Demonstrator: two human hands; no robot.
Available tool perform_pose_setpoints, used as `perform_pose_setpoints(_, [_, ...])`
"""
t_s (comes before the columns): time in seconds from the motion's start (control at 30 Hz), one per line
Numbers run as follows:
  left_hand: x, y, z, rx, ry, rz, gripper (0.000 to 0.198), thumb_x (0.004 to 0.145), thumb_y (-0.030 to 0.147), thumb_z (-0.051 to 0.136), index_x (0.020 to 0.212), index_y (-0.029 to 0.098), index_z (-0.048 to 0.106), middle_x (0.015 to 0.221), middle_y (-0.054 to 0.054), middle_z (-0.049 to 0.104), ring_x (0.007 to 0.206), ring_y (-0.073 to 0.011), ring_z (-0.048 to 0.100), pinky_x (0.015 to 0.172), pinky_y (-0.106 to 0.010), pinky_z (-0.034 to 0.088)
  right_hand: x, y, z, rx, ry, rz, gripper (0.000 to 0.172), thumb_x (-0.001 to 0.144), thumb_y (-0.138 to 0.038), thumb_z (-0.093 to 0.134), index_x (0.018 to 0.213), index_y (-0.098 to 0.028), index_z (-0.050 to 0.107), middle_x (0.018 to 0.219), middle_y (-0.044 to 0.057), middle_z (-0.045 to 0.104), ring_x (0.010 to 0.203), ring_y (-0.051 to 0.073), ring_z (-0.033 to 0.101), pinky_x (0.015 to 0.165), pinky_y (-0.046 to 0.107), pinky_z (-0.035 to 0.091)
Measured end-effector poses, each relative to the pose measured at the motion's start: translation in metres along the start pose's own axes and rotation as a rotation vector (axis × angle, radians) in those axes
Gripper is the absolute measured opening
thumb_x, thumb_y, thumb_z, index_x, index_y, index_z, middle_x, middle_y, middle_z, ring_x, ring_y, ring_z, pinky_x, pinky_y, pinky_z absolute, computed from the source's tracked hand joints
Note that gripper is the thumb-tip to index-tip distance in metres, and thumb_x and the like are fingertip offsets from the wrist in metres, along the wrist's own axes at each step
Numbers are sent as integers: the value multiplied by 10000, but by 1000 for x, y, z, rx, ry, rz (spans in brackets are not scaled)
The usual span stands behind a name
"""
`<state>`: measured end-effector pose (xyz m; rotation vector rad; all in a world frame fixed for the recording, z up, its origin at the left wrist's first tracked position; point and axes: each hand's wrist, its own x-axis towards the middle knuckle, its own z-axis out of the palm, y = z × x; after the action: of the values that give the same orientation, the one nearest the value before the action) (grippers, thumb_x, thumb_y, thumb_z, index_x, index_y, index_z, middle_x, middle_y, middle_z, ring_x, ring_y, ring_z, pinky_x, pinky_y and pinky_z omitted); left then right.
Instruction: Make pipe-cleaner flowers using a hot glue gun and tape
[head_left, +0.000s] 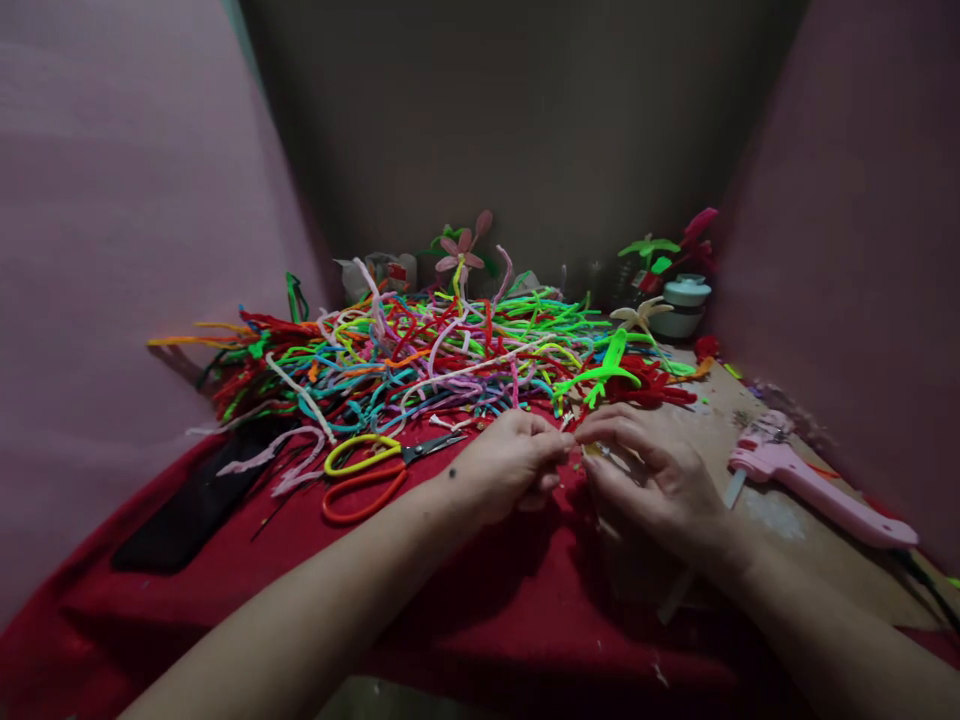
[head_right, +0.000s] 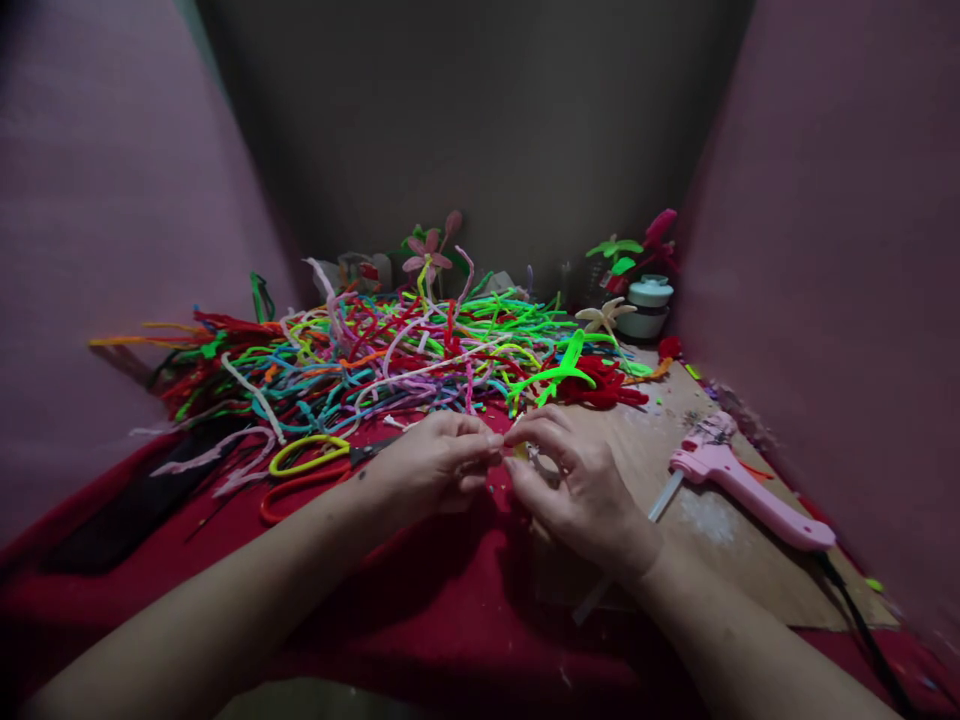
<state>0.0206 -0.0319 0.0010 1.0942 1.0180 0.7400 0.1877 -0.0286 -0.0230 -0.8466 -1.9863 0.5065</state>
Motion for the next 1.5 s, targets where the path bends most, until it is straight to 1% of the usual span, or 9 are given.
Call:
perform_pose_setpoints(0.17, [-1, 2, -5, -285, -317, -308, 30, 602, 125, 519, 584, 112, 498, 518, 36, 435, 350, -13, 242, 293, -139, 211, -10, -9, 3, -255, 124, -377, 286, 723, -110, 584, 974, -246, 563, 937, 79, 598, 886, 222, 588, 772, 380, 495])
perform_pose_setpoints(0.33, [-2, 2, 0, -111, -421, -376, 48, 574, 166, 521, 581, 119, 519, 492, 30, 446, 316, -19, 224, 273, -149, 190, -16, -14, 0, -383, 140, -516, 395, 714, -96, 602, 1053, -284, 530, 1021, 84, 566, 955, 248, 568, 775, 412, 503])
perform_pose_setpoints(0.43, [0, -2, 1, 205, -284, -219, 105, 639, 236, 538, 593, 153, 494, 482, 40, 431, 334, -49, 301, 315, -177, 208, -9, -12, -7, -378, 168, -444, 328, 743, -99, 576, 1023, -264, 529, 1010, 89, 564, 941, 238, 565, 778, 404, 491])
perform_pose_setpoints(0.6, [6, -11, -13, 843, 270, 296, 163, 751, 338, 512, 703, 183, 501, 617, 3, 524, 548, -122, 485, 517, -236, 348, -4, 10, -14, -436, 0, -138, 99, 842, -214, 496, 911, -206, 566, 900, 83, 564, 824, 212, 565, 708, 364, 476])
perform_pose_setpoints(0.73, [12, -21, -21, 1284, 287, 242, 283, 731, 439, 556, 817, 169, 561, 746, -96, 622, 705, -240, 580, 593, -306, 385, -16, 29, -10, -559, -200, -7, 148, 869, -288, 469, 871, -187, 576, 864, 87, 552, 743, 202, 544, 674, 364, 458])
perform_pose_setpoints(0.87, [16, -28, -19, 1452, 282, 161, 176, 771, 232, 442, 764, 161, 603, 770, -132, 653, 734, -253, 616, 615, -317, 398, -23, 34, -5, -586, -271, -4, 177, 861, -296, 494, 781, -170, 590, 843, 96, 553, 761, 211, 521, 695, 373, 447])
perform_pose_setpoints(1.1, [6, -15, -25, 1268, 489, 342, 156, 740, 168, 430, 738, 175, 586, 688, -51, 634, 628, -172, 568, 599, -277, 372, -6, 11, -10, -278, -48, -3, 174, 858, -207, 482, 807, -168, 645, 876, 80, 623, 825, 187, 565, 751, 332, 442])
perform_pose_setpoints(1.37, [1, -9, -29, 958, 544, 490, 108, 746, 158, 465, 701, 167, 563, 649, -12, 587, 595, -125, 511, 596, -241, 366, 34, -1, 10, 515, -52, 607, 220, 726, -309, 663, 903, -177, 668, 730, 20, 649, 610, 134, 584, 573, 261, 449])
perform_pose_setpoints(1.5, [-1, -11, -26, 898, 487, 517, 107, 754, 168, 466, 701, 164, 559, 647, -6, 572, 592, -115, 490, 588, -231, 360, 44, 7, 23, 975, 114, 701, 252, 596, -216, 781, 810, -153, 663, 687, 1, 623, 540, 88, 559, 522, 216, 438])
